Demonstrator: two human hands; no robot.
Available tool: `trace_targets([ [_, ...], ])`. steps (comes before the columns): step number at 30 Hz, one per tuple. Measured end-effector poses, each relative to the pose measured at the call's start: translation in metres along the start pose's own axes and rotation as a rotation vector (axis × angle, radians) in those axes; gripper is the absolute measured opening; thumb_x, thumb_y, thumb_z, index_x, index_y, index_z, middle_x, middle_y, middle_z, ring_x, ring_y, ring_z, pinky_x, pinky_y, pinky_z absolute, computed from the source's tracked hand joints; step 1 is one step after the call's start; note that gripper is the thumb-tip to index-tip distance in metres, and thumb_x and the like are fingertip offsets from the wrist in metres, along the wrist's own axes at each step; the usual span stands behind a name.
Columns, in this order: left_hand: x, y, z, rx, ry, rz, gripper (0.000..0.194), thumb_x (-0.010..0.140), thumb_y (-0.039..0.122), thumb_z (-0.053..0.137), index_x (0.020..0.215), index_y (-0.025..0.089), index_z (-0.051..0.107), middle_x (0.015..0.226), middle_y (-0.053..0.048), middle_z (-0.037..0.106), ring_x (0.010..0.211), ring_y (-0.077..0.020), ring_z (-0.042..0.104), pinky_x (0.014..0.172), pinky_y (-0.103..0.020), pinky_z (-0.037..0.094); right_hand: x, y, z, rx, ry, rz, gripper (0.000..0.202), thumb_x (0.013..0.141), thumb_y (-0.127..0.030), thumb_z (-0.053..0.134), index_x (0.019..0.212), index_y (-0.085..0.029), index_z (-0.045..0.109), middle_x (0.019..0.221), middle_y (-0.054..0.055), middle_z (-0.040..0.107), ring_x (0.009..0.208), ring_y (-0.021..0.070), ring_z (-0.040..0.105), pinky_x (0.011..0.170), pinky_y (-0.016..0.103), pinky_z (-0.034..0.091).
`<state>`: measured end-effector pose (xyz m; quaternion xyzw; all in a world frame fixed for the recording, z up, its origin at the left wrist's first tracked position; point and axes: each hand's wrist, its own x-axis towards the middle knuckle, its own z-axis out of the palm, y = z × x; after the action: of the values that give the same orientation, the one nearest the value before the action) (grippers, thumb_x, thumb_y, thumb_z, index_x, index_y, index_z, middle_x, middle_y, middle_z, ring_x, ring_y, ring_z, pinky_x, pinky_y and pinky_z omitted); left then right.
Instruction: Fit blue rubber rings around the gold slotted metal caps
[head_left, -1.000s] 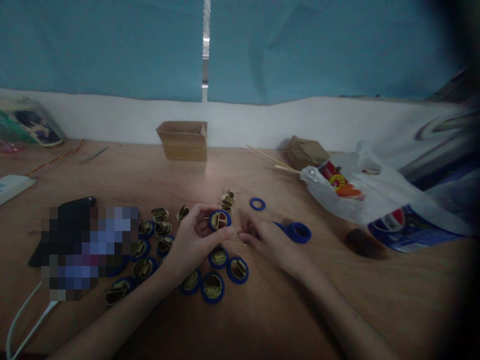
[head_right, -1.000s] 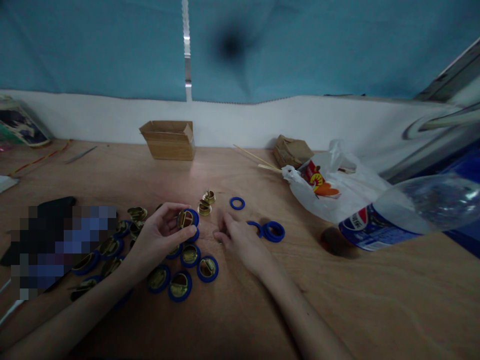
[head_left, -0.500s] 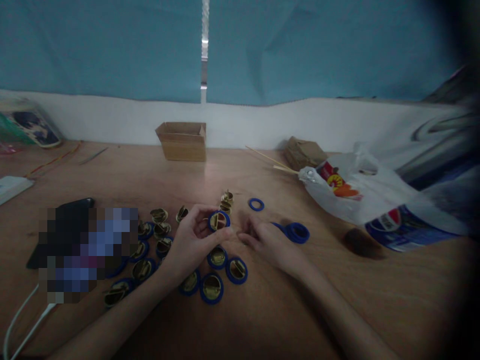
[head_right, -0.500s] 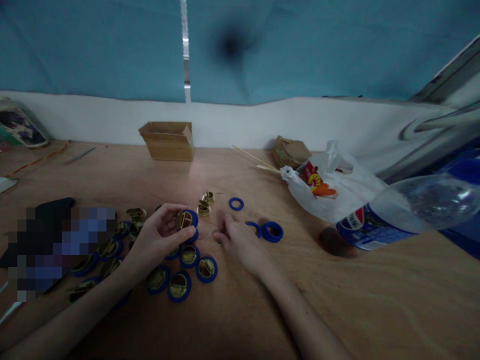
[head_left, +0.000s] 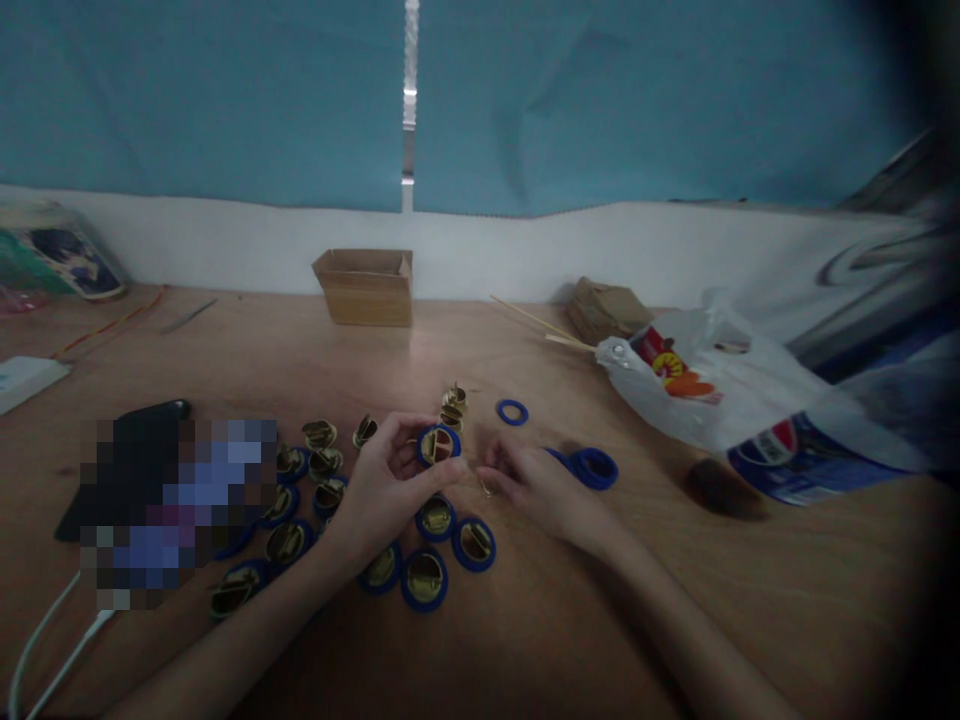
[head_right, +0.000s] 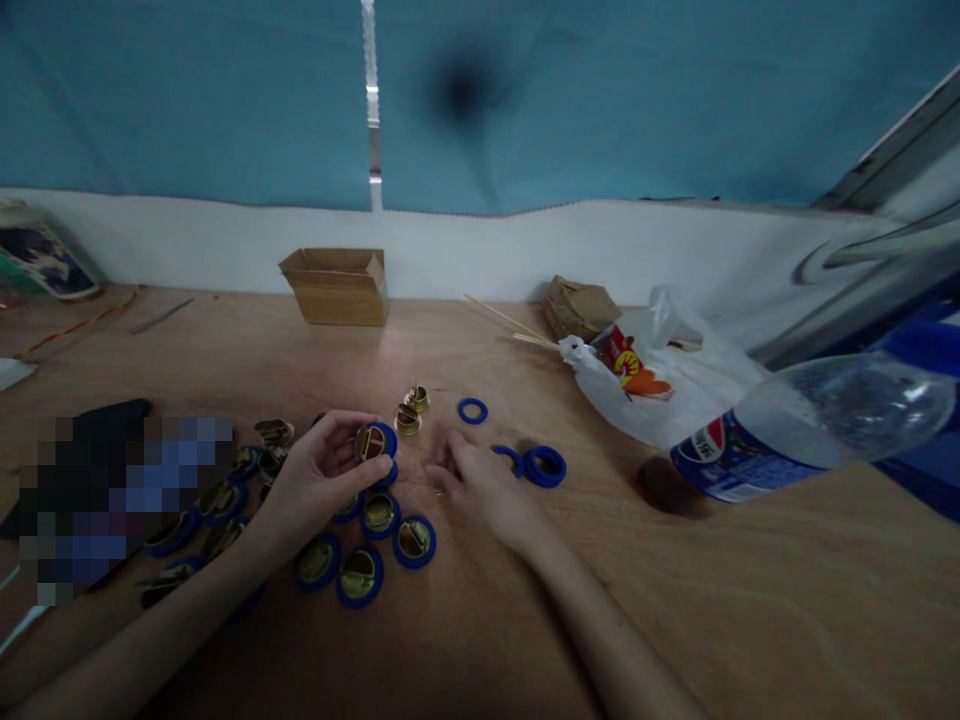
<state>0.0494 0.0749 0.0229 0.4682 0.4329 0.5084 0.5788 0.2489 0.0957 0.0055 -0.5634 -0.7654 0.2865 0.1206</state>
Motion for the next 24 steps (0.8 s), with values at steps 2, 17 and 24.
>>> trace_targets([
  [2,0.000,0.000,0.000,-0.006,0.002,0.000,0.042,0.066,0.020,0.080,0.099,0.015,0.055,0.093,-0.003,0.067,0.087,-0.0139,0.067,0.083,-0.028,0.053,0.000,-0.002,-0.002,0.042,-0.010,0.014,0.011,0.090,-0.025,0.054,0.081,-0.019,0.051,0.074,0.002,0.059,0.065,0.0156,0.053,0.057,0.027,0.033],
  [17,-0.002,0.002,0.001,0.012,-0.004,0.003,0.038,0.067,0.021,0.078,0.098,0.015,0.056,0.092,-0.003,0.067,0.086,-0.0145,0.065,0.081,-0.029,0.051,-0.008,-0.021,-0.021,0.791,-0.072,0.072,0.029,0.085,-0.049,0.059,0.080,-0.022,0.051,0.056,-0.009,0.035,0.043,0.0061,0.026,0.039,0.021,0.016],
  [24,0.001,0.003,0.000,0.011,-0.018,-0.049,0.035,0.080,0.049,0.065,0.082,0.014,0.065,0.079,-0.003,0.068,0.075,-0.0157,0.064,0.072,-0.028,0.053,-0.006,-0.015,-0.024,0.991,-0.031,0.161,0.026,0.074,-0.040,0.074,0.081,-0.018,0.063,0.051,-0.011,0.036,0.038,0.0027,0.018,0.036,0.020,0.007],
])
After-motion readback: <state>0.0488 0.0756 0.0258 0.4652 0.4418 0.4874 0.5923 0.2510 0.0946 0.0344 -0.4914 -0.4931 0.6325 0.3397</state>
